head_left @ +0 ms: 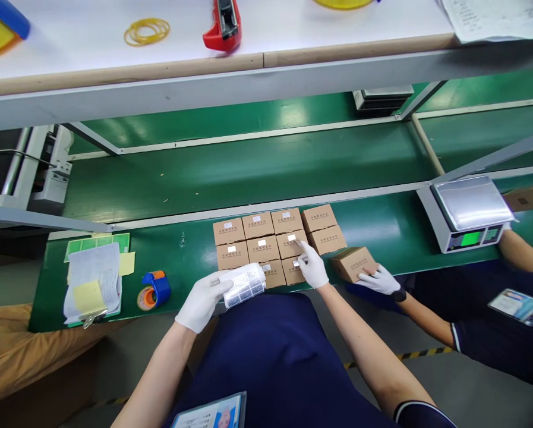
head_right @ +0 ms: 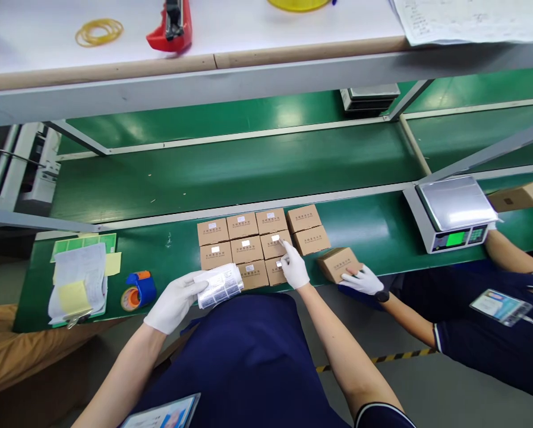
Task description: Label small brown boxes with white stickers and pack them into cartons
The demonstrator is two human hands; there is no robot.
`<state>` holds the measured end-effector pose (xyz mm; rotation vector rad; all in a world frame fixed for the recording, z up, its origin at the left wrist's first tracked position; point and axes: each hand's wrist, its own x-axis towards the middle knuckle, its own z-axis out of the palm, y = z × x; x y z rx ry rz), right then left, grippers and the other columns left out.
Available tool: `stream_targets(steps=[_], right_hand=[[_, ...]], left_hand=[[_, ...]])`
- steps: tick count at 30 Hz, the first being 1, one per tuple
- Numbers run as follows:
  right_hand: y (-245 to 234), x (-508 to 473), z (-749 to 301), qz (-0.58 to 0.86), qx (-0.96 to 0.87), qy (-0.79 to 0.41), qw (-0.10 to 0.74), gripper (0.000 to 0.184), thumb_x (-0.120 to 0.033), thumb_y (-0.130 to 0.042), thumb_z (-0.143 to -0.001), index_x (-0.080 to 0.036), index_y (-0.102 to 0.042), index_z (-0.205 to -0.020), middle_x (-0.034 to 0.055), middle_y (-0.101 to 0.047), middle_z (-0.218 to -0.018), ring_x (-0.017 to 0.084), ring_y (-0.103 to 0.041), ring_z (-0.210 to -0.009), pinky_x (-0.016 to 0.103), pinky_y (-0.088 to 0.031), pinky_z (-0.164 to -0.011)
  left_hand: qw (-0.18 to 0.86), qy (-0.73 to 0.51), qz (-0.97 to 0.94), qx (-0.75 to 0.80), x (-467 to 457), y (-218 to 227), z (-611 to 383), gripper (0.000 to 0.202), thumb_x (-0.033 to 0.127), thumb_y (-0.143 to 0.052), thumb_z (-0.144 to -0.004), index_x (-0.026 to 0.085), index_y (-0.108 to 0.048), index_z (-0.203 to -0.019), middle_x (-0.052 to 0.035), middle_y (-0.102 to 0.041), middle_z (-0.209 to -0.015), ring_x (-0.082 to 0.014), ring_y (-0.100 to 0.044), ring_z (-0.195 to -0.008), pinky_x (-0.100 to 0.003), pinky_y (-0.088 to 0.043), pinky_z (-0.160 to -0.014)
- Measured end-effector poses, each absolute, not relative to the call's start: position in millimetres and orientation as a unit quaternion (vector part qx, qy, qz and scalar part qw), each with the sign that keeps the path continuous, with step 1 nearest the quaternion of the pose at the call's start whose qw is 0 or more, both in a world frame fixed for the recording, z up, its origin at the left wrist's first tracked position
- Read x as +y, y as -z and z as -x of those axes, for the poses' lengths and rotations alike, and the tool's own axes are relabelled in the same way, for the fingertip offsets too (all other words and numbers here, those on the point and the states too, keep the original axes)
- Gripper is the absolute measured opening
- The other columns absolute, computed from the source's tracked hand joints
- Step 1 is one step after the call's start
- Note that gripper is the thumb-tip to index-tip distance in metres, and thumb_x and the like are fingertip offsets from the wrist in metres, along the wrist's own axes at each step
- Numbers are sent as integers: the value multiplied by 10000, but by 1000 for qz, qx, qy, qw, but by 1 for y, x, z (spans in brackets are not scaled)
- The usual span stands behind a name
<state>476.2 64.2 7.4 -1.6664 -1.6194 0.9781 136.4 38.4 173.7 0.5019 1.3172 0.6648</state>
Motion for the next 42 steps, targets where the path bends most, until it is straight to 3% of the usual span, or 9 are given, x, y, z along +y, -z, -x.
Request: stream_targets(steps=[4, 6, 8, 10, 16, 21, 26, 30, 42], right_hand=[[-14, 64, -471, 620, -637, -358, 286, 690, -132, -408, -910, -271, -414, -1586, 93, -609, -1434, 176, -688, -889, 389, -591, -970], [-17, 63, -466, 613, -653, -346, 278, 701, -115, -374, -921, -284, -390, -1602, 80, -564, -1493, 209, -679, -1088, 419, -562, -1049], [-19, 62, -461, 599, -676, -330, 273, 721, -100, -358, -923, -282, -351, -1620, 70, -524, -1537, 240, -583, -1312, 455, -506, -1132], [-19, 62, -458, 595, -701, -300, 256, 733, -111, -388, -922, -273, -313, -1633, 82, -517, -1539, 267, -533, -1366, 480, -491, -1135], [-15, 68, -497, 727, -641, -133, 206, 830, -357, -657, -856, -165, -353, -1603, 204, -606, -1282, 397, -566, -1150, 577, -498, -971], [-17, 90, -556, 755, -589, -143, 249, 683, -344, -547, -909, -141, -429, -1550, 202, -626, -1217, 377, -561, -1141, 576, -469, -1007], [-22, 142, -592, 738, -532, -274, 311, 513, -343, -425, -972, -158, -530, -1439, 141, -687, -1117, 305, -640, -1070, 514, -503, -1020], [-19, 196, -603, 702, -522, -359, 325, 513, -321, -472, -927, -161, -553, -1408, 82, -716, -1033, 248, -688, -970, 444, -536, -988], [0, 275, -589, 654, -593, -388, 264, 491, -216, -519, -819, -217, -650, -1292, -17, -719, -819, 184, -666, -789, 339, -535, -852]], left_hand=[[716, -305, -223, 588, 39, -170, -135, 466, 348, -861, -756, 178, -785, -1184, -125, -770, -1258, -331, -706, -1176, -411, -550, -1021], [718, -304, -221, 586, 39, -168, -135, 474, 349, -863, -761, 171, -780, -1193, -131, -764, -1271, -335, -699, -1194, -417, -541, -1043], [719, -299, -222, 587, 40, -166, -134, 482, 352, -862, -768, 167, -774, -1204, -138, -756, -1285, -339, -693, -1208, -418, -540, -1045], [716, -294, -225, 592, 40, -165, -134, 484, 356, -858, -776, 170, -770, -1213, -140, -752, -1294, -343, -689, -1217, -418, -546, -1033], [720, -295, -232, 584, 43, -167, -140, 458, 350, -842, -794, 182, -779, -1215, -136, -747, -1305, -350, -683, -1237, -437, -549, -1055], [720, -282, -226, 593, 53, -159, -159, 448, 363, -848, -785, 181, -790, -1190, -142, -751, -1294, -354, -685, -1228, -439, -561, -1034], [732, -268, -213, 590, 67, -155, -188, 492, 381, -844, -799, 153, -765, -1227, -148, -770, -1237, -345, -719, -1142, -434, -566, -991], [735, -265, -197, 592, 78, -163, -209, 506, 403, -835, -816, 169, -754, -1257, -142, -769, -1242, -342, -719, -1138, -433, -561, -993], [729, -266, -158, 611, 92, -163, -224, 488, 448, -866, -778, 203, -786, -1192, -125, -786, -1189, -343, -730, -1079, -393, -585, -875]])
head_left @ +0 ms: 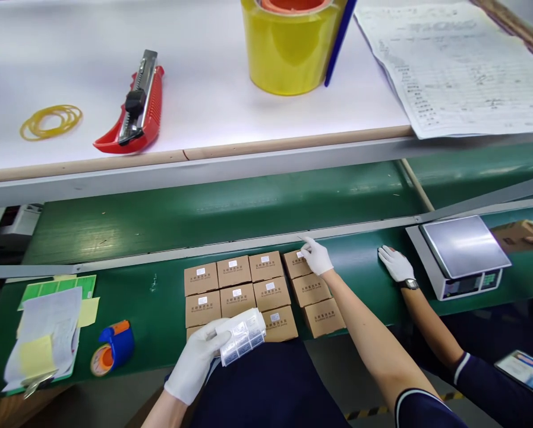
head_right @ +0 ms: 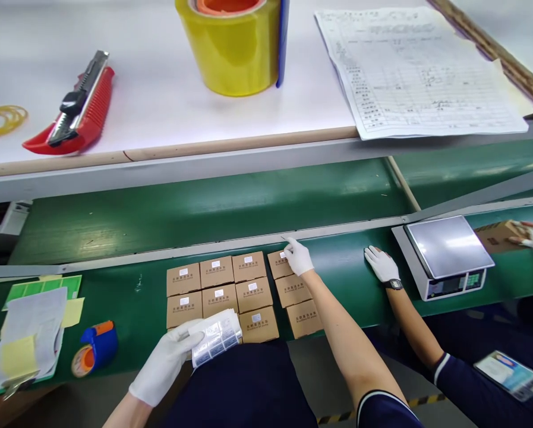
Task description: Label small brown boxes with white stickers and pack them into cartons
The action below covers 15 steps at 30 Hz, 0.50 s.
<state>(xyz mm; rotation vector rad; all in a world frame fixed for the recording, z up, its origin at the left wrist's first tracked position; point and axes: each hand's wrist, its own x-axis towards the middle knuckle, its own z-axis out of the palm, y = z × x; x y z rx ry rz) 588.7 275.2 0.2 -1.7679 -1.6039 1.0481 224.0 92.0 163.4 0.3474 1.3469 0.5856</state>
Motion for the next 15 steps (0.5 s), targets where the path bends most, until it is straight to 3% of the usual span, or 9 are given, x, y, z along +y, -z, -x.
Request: stream_targets(steps=[15], right_hand=[[3, 270, -582, 654, -618, -368, 234, 497, -186, -463, -875, -235, -626, -1342, 0, -695, -843, 205, -650, -821, 356, -538, -850]], left_hand=[[746, -274, -121, 594, 101, -155, -223, 442, 411, -874, -781, 243, -801, -1183, -90, -778, -1234, -347, -704, -1178, -442, -565, -1023]])
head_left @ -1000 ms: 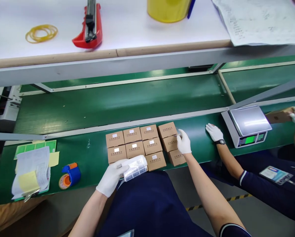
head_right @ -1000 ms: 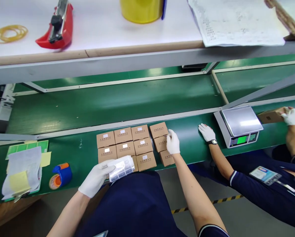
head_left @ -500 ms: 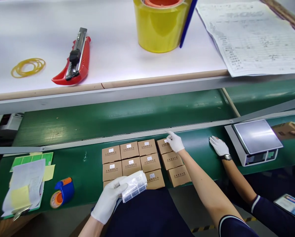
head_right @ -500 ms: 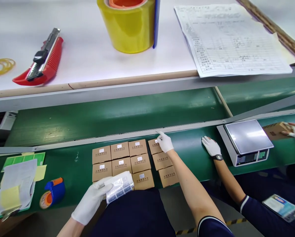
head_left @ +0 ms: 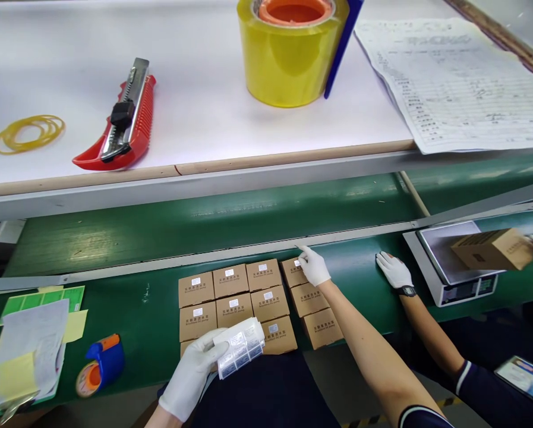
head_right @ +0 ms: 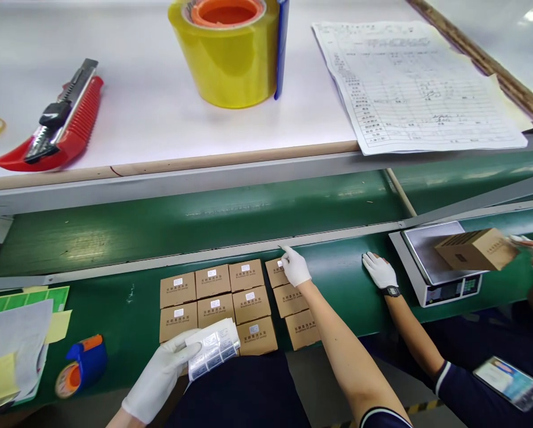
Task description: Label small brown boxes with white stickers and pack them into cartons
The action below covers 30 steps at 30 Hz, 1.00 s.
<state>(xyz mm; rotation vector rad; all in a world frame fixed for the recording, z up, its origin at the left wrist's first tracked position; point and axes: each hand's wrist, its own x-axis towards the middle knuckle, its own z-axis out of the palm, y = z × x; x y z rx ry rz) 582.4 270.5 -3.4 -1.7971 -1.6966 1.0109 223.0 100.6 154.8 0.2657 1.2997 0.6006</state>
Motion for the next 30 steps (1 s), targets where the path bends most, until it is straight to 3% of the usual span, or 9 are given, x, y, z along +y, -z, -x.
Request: stream_targets(steps=[4, 9, 12, 14, 18, 24, 30], right_hand=[[4, 269, -573, 650, -658, -327, 195, 561, -157, -477, -885, -266, -581, -1426, 35, -663, -900, 220, -619, -849, 344, -520, -819], [2, 261, -591, 734, -614, -209, 200, 661, -360, -719, -815, -256, -551, -1445, 134, -606, -1191, 309, -606, -1038, 412, -528, -871], [0, 244, -616, 767, -564, -205, 226, 462, -387, -639, -864, -180, -639, -1277, 195, -564, -1284, 345, -585, -1133, 485, -498, -975], [-4, 225, -627, 750, -570, -246, 231, 298, -356, -521, -928, -182, -675, -1114, 176, -621, -1199, 315, -615, -1074, 469, -497, -980], [-13, 187, -632, 704, -598, -322, 205, 217, -345, -470, -953, -246, -661, -918, 59, -716, -928, 248, -662, -869, 375, -530, -855], [-14, 174, -623, 682, -608, -369, 171, 194, -301, -492, -921, -255, -653, -821, 25, -736, -877, 226, -667, -829, 332, -500, -799], [-8, 180, -616, 685, -610, -378, 126, 193, -230, -511, -911, -241, -671, -803, 33, -731, -861, 215, -654, -833, 309, -466, -792]], left_hand=[[744, -262, -130, 600, 101, -156, -222, 435, 422, -872, -778, 255, -803, -1174, -89, -785, -1214, -352, -715, -1147, -442, -584, -978], [740, -269, -143, 600, 96, -157, -220, 418, 439, -854, -786, 288, -806, -1173, -77, -788, -1205, -349, -727, -1114, -441, -598, -944], [736, -269, -149, 603, 91, -155, -220, 435, 432, -867, -764, 268, -809, -1163, -87, -798, -1167, -353, -741, -1063, -431, -607, -887], [736, -270, -154, 601, 88, -154, -221, 448, 421, -864, -769, 254, -799, -1180, -88, -801, -1157, -345, -745, -1044, -418, -605, -870], [743, -257, -173, 594, 84, -153, -226, 468, 424, -843, -797, 226, -777, -1216, -102, -786, -1208, -341, -735, -1085, -409, -599, -898], [754, -253, -178, 580, 83, -158, -233, 473, 429, -840, -811, 232, -773, -1235, -107, -771, -1255, -345, -717, -1161, -454, -564, -1038], [755, -262, -179, 574, 82, -160, -231, 457, 408, -842, -819, 225, -778, -1233, -105, -769, -1261, -348, -712, -1178, -470, -563, -1056]])
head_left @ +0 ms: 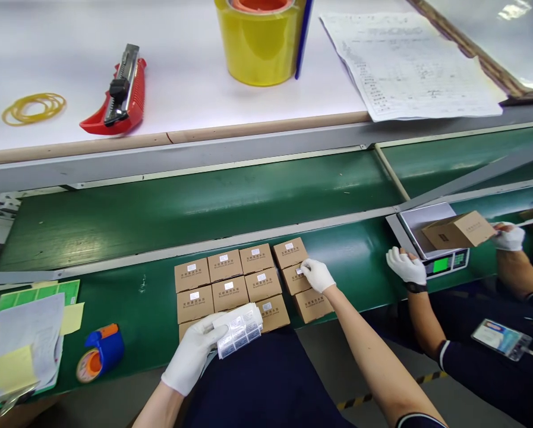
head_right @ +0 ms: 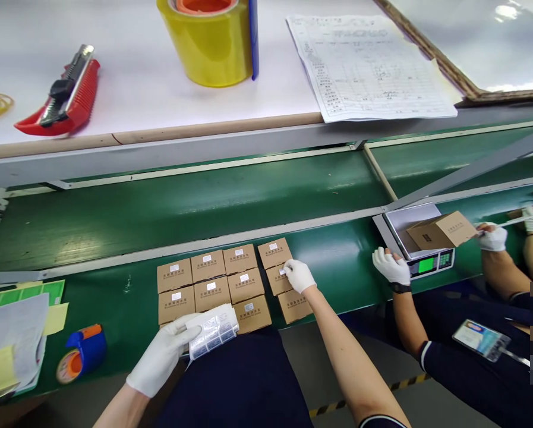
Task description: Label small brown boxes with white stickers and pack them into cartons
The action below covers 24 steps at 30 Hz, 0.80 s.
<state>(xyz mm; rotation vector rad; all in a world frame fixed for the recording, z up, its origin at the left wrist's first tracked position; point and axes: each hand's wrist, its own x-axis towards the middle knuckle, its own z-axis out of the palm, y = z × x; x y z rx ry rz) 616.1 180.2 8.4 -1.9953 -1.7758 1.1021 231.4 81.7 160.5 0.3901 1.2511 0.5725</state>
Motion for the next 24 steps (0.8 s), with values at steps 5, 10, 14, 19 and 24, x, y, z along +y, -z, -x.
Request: stream_targets(steps=[5, 10, 14, 19, 24], right_hand=[[-14, 183, -614, 696, -611, -370, 74, 205, -202, -498, -940, -227, -680, -849, 40, -732, -915, 204, -650, -870, 281, -446, -795], [-23, 183, -600, 714, -608, -348, 7, 200, -200, -475, -977, -214, -658, -897, 67, -720, -1000, 202, -656, -919, 278, -429, -807], [-29, 186, -590, 747, -577, -327, -44, 162, -340, -560, -972, -200, -635, -1009, 113, -719, -1047, 242, -684, -928, 316, -451, -815], [-50, 188, -618, 829, -460, -308, -83, 528, -549, -667, -883, -124, -592, -1187, 212, -723, -1067, 350, -705, -993, 415, -505, -828], [-89, 142, -604, 788, -491, -372, -24, 249, -395, -530, -976, -202, -686, -952, 98, -754, -953, 247, -718, -956, 356, -524, -875]], left_hand=[[760, -261, -178, 568, 81, -159, -231, 439, 398, -818, -850, 227, -764, -1250, -94, -765, -1273, -335, -713, -1172, -441, -573, -1034], [753, -252, -175, 582, 82, -160, -231, 487, 413, -826, -841, 204, -750, -1274, -108, -770, -1255, -336, -726, -1131, -415, -597, -961], [756, -257, -172, 577, 81, -161, -230, 476, 409, -816, -850, 212, -746, -1277, -97, -774, -1246, -326, -724, -1138, -434, -577, -1013], [738, -262, -214, 584, 79, -165, -228, 427, 414, -825, -822, 195, -779, -1185, -99, -780, -1224, -335, -707, -1167, -426, -572, -1016], [688, -245, -320, 604, 77, -162, -234, 387, 434, -802, -813, 187, -783, -1111, -98, -789, -1190, -335, -707, -1152, -421, -565, -1003]])
